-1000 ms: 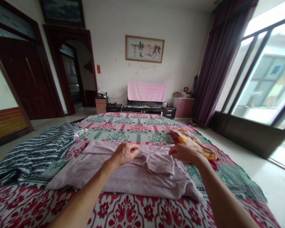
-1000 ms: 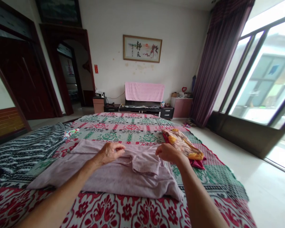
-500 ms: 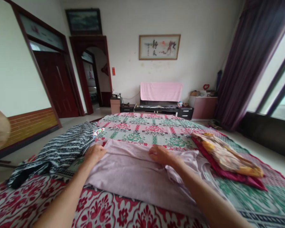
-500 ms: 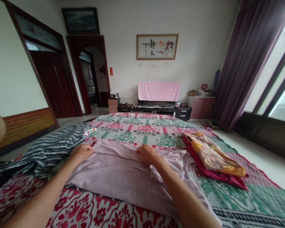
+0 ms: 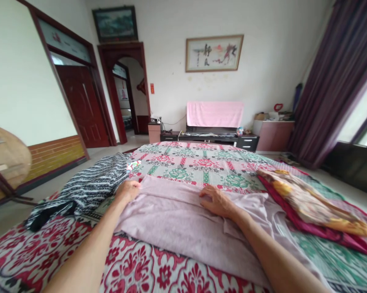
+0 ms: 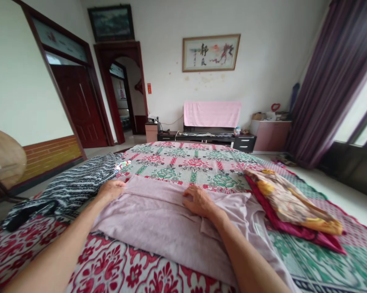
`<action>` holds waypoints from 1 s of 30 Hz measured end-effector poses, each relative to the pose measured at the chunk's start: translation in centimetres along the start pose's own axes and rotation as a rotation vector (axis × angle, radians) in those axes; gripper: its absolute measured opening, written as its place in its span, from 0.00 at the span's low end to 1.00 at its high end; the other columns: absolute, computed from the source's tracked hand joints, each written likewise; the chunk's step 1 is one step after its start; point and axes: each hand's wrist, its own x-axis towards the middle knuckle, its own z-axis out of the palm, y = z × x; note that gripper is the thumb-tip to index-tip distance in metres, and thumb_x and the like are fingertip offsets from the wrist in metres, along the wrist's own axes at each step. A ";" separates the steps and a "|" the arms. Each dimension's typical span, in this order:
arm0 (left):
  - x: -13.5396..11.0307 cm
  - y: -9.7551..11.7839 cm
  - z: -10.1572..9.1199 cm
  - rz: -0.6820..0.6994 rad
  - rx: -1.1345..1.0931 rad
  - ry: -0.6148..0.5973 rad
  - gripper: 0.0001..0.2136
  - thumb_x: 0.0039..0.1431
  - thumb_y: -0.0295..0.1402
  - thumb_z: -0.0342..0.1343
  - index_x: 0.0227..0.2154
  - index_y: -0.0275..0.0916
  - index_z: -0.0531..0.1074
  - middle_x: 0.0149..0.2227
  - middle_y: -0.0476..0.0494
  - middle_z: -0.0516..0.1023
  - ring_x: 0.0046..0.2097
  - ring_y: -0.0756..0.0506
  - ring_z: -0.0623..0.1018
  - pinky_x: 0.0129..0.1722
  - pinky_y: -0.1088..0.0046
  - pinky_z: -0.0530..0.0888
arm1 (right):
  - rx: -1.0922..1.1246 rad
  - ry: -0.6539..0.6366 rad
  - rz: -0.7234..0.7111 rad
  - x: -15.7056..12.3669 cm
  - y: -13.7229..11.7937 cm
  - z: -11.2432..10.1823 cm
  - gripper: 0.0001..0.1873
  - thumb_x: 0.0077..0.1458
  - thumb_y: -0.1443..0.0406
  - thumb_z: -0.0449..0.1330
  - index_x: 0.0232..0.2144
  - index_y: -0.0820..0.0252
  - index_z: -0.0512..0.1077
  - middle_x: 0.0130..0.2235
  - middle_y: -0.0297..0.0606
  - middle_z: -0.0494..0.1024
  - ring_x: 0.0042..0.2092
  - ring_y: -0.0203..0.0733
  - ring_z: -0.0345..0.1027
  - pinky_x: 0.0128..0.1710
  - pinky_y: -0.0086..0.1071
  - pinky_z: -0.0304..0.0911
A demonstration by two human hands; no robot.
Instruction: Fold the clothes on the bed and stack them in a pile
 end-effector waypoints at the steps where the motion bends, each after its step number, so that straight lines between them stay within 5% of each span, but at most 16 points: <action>1: 0.0 -0.1 -0.1 0.010 -0.006 -0.002 0.11 0.47 0.32 0.58 0.35 0.40 0.78 0.37 0.45 0.81 0.38 0.44 0.78 0.36 0.74 0.70 | 0.006 -0.007 0.001 -0.1 0.0 -0.1 0.11 0.45 0.68 0.59 0.34 0.62 0.74 0.41 0.44 0.74 0.44 0.45 0.67 0.49 0.38 0.61; 7: -0.4 -0.5 -1.3 -0.003 0.028 -0.032 0.07 0.43 0.38 0.60 0.23 0.40 0.76 0.31 0.42 0.80 0.35 0.42 0.77 0.34 0.71 0.70 | 0.019 0.017 -0.013 -0.3 -0.1 -0.2 0.11 0.44 0.68 0.58 0.34 0.61 0.73 0.40 0.44 0.75 0.43 0.46 0.68 0.48 0.40 0.62; 11: -1.1 -0.3 -2.7 -0.030 0.085 -0.096 0.18 0.44 0.48 0.56 0.10 0.41 0.67 0.17 0.44 0.70 0.28 0.42 0.74 0.26 0.71 0.66 | 0.021 0.026 -0.022 -0.3 0.1 -0.1 0.10 0.44 0.69 0.58 0.33 0.61 0.73 0.39 0.44 0.75 0.43 0.45 0.68 0.48 0.39 0.63; 19: -4.4 -0.9 -5.1 -0.186 -0.045 -0.308 0.16 0.38 0.40 0.60 0.13 0.41 0.59 0.10 0.56 0.52 0.16 0.52 0.59 0.17 0.76 0.53 | 0.007 0.005 0.007 -0.2 -0.1 -0.2 0.11 0.45 0.68 0.57 0.33 0.60 0.74 0.40 0.43 0.76 0.44 0.45 0.68 0.48 0.38 0.62; 27: -3.9 -1.9 -4.1 0.012 0.278 -0.198 0.11 0.38 0.41 0.56 0.13 0.40 0.66 0.20 0.46 0.72 0.30 0.44 0.75 0.26 0.74 0.66 | -0.199 -0.181 0.188 4.2 -3.3 0.5 0.14 0.47 0.71 0.54 0.35 0.62 0.77 0.38 0.44 0.78 0.40 0.43 0.72 0.42 0.32 0.63; 30: -3.6 -2.6 -3.5 0.011 0.278 -0.169 0.12 0.40 0.44 0.55 0.16 0.40 0.69 0.25 0.44 0.76 0.33 0.42 0.77 0.29 0.73 0.68 | -0.191 -0.193 0.061 7.8 -6.9 3.1 0.15 0.50 0.71 0.54 0.38 0.60 0.77 0.41 0.43 0.78 0.41 0.41 0.72 0.43 0.30 0.63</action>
